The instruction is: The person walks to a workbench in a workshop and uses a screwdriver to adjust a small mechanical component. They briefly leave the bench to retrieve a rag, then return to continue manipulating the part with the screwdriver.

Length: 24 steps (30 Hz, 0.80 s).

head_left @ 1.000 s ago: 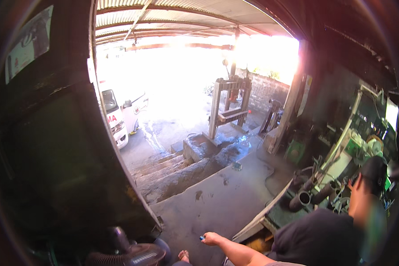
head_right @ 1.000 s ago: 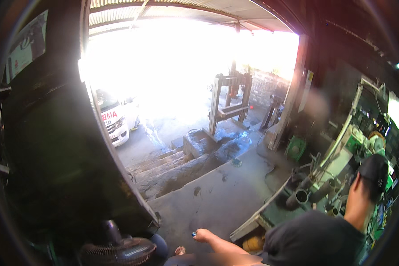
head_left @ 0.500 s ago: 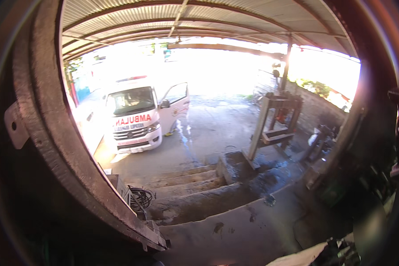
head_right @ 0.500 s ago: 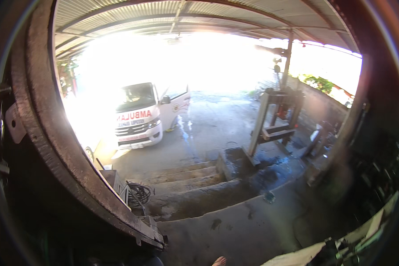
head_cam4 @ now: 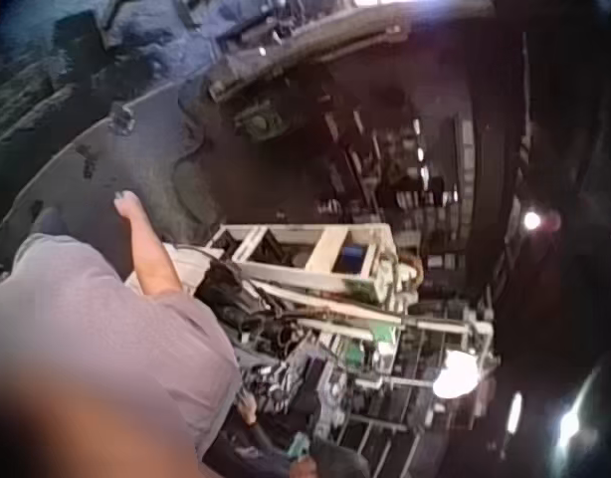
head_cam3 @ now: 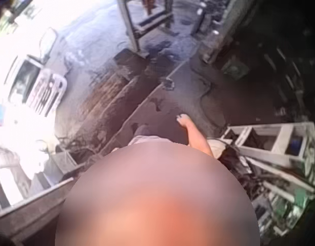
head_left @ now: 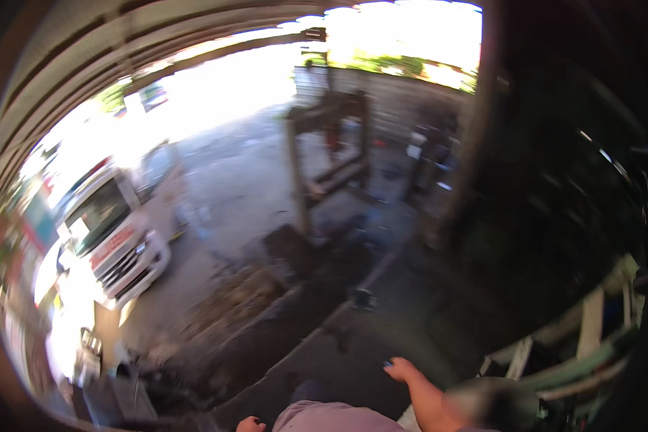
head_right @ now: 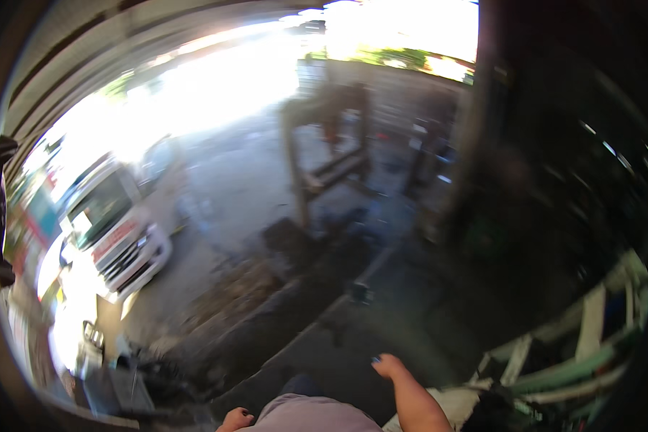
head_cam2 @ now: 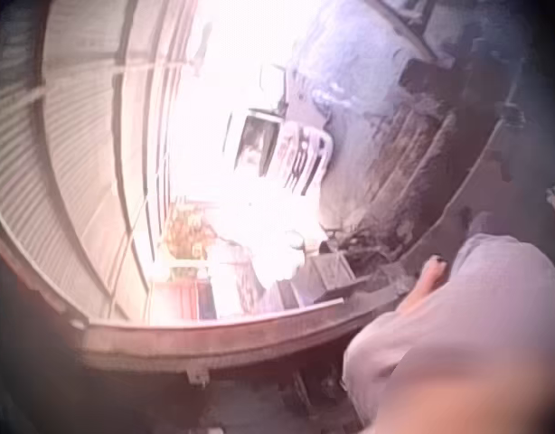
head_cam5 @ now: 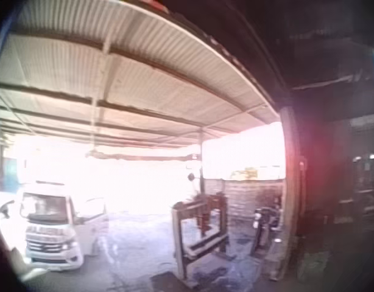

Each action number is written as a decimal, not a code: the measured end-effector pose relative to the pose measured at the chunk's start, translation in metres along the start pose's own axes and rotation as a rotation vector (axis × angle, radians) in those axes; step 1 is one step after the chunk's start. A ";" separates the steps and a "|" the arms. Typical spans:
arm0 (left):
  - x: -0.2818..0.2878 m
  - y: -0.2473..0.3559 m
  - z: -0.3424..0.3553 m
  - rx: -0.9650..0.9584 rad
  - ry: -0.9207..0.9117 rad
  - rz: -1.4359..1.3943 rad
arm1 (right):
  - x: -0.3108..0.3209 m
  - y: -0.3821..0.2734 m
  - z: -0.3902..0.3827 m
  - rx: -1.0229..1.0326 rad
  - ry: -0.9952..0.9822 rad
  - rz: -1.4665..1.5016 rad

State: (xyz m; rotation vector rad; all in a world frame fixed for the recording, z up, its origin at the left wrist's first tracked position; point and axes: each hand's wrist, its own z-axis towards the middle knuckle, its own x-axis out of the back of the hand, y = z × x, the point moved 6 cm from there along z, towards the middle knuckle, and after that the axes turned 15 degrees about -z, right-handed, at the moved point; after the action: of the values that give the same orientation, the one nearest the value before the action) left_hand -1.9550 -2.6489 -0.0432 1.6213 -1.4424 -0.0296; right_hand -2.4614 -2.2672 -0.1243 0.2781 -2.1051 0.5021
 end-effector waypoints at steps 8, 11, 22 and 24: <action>-0.107 0.248 0.303 -0.234 -0.370 0.453 | 0.023 0.178 0.027 -0.451 0.048 0.376; -0.168 0.379 0.399 -0.367 -0.567 0.587 | -0.033 0.238 -0.017 -0.839 -0.377 0.494; -0.492 0.918 0.554 -0.997 -0.584 0.841 | -0.063 0.324 -0.019 -0.739 -0.387 0.872; -0.565 0.971 0.530 -0.971 -0.684 0.615 | -0.046 0.371 -0.002 -0.810 -0.321 1.024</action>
State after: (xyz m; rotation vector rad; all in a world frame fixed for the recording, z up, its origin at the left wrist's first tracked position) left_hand -3.1722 -2.4004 -0.0304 0.3333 -1.9316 -0.8542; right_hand -2.5765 -1.9356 -0.2526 -1.3017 -2.4548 0.1151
